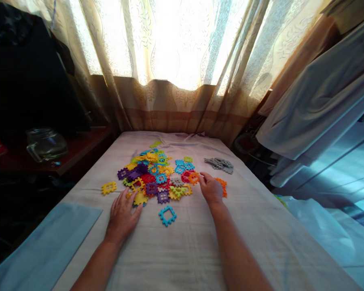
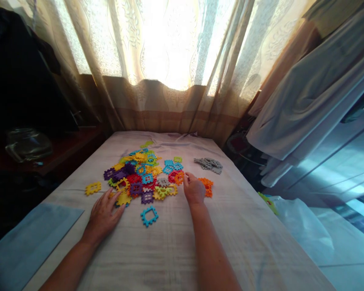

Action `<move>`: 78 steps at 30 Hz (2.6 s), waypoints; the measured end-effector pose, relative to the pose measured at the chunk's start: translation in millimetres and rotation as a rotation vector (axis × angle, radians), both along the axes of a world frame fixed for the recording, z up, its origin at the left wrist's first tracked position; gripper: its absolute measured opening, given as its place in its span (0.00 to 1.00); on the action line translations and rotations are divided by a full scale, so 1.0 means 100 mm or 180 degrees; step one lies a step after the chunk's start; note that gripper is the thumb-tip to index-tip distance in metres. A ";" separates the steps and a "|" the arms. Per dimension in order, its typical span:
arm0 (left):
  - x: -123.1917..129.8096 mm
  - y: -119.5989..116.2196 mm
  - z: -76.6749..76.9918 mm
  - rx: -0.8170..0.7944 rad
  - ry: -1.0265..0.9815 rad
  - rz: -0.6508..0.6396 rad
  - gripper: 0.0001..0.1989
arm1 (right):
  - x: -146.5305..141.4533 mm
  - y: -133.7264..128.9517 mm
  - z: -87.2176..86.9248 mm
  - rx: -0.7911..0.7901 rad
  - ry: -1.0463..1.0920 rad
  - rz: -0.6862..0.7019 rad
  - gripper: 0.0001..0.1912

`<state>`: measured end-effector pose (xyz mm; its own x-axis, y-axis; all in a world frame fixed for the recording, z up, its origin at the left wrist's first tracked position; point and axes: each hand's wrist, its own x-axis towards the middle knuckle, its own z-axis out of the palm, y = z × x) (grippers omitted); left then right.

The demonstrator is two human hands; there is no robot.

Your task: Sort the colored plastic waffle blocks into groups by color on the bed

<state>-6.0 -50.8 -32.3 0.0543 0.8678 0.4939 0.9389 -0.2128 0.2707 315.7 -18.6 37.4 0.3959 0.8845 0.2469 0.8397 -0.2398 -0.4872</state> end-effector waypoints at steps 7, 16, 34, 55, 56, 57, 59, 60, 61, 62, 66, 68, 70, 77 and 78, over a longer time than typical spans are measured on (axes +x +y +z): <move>-0.01 0.00 0.00 0.0045 0.0052 0.0037 0.22 | 0.50 -0.09 -0.07 -0.0234 -0.0213 -0.0596 0.15; 0.02 -0.02 0.01 0.0020 0.0153 0.0059 0.23 | 0.15 -0.11 0.02 0.0465 -0.0412 -0.0192 0.15; 0.07 -0.06 0.07 -0.0178 0.0148 0.0097 0.22 | -1.25 0.06 -0.13 0.0128 -0.0813 0.2420 0.15; 0.08 -0.07 0.12 -0.0374 0.0176 0.0111 0.23 | -1.38 0.16 -0.22 0.0385 -0.1100 0.2155 0.09; 0.08 -0.07 0.12 -0.0366 0.0179 0.0106 0.23 | -1.38 0.19 -0.25 0.0476 -0.1125 0.2174 0.09; 0.08 -0.07 0.12 -0.0354 0.0180 0.0104 0.23 | -1.38 0.21 -0.27 0.0588 -0.1148 0.2205 0.09; 0.08 -0.07 0.12 -0.0333 0.0182 0.0102 0.23 | -1.37 0.24 -0.32 0.0863 -0.1166 0.2277 0.08; 0.08 -0.07 0.12 -0.0326 0.0184 0.0102 0.23 | -1.37 0.25 -0.33 0.1023 -0.1150 0.2296 0.07; 0.07 -0.07 0.12 -0.0321 0.0187 0.0102 0.22 | -1.36 0.25 -0.33 0.1189 -0.1114 0.2287 0.07; 0.07 -0.07 0.12 -0.0318 0.0193 0.0097 0.22 | -1.35 0.24 -0.33 0.1353 -0.1055 0.2242 0.07; 0.05 -0.06 0.11 -0.0318 0.0212 0.0086 0.23 | -1.19 0.17 -0.25 0.1667 -0.0637 0.1929 0.10; 0.04 -0.05 0.09 -0.0341 0.0217 0.0085 0.24 | -1.01 0.12 -0.20 0.1546 -0.0352 0.1713 0.13; 0.03 -0.04 0.08 -0.0353 0.0216 0.0071 0.24 | -0.72 0.09 -0.16 0.1357 -0.0077 0.1355 0.15; 0.03 -0.04 0.08 -0.0304 0.0204 0.0079 0.23 | 0.66 -0.04 -0.12 0.0429 0.0601 -0.0490 0.20; 0.04 -0.04 0.09 -0.0318 0.0210 0.0079 0.23 | 0.83 -0.07 -0.14 0.0303 0.0644 -0.0702 0.20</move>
<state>-2.5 -54.6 -23.4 0.0617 0.9140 0.4009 0.9600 -0.1643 0.2268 398.3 -26.1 22.9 0.6251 0.7486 0.2211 0.6562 -0.3506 -0.6681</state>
